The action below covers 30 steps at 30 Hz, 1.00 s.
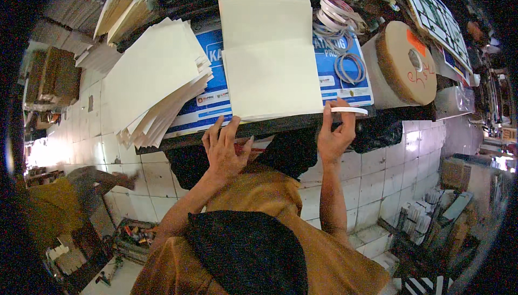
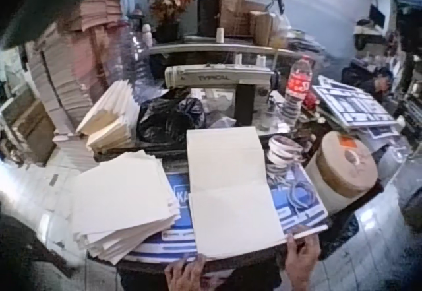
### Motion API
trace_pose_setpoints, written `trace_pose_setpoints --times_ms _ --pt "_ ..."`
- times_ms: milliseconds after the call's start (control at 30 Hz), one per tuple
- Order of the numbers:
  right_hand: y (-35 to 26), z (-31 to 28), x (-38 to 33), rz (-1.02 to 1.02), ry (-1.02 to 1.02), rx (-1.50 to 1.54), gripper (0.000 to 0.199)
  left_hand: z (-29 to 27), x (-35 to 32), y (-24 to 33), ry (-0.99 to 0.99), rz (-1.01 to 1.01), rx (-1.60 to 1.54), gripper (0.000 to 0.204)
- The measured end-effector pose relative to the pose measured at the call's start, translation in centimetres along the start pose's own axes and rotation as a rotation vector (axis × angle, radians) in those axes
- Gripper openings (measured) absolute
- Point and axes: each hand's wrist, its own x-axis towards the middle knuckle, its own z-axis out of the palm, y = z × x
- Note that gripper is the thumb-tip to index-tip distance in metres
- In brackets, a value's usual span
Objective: The person applies adhesive tape strips along the edges of paper sheets by hand, smooths the tape down, and turns the sheets over.
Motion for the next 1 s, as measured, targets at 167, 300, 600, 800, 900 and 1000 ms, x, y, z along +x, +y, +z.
trace_pose_setpoints --times_ms 167,300,600,800,900,1000 --pt "2.2 0.5 0.0 -0.16 -0.052 -0.22 0.016 -0.1 0.1 0.0 -0.049 0.01 0.054 0.065" --pt "3.1 0.9 -0.1 -0.224 -0.046 -0.264 0.014 -0.2 0.1 0.2 -0.064 0.006 0.068 0.06" --pt "3.8 0.9 -0.1 -0.28 -0.042 -0.324 0.01 0.1 -0.1 0.1 -0.076 0.004 0.083 0.057" --pt "3.6 0.9 0.0 -0.312 -0.068 -0.405 0.017 -0.7 0.2 0.4 -0.099 0.002 0.082 0.057" --pt "2.3 0.9 -0.7 -0.261 -0.094 -0.394 0.019 -2.3 1.9 0.8 -0.121 -0.041 0.069 0.057" --pt "0.3 1.3 -2.4 -0.154 -0.178 -0.293 0.021 -2.7 4.8 1.8 -0.06 -0.232 0.173 0.058"
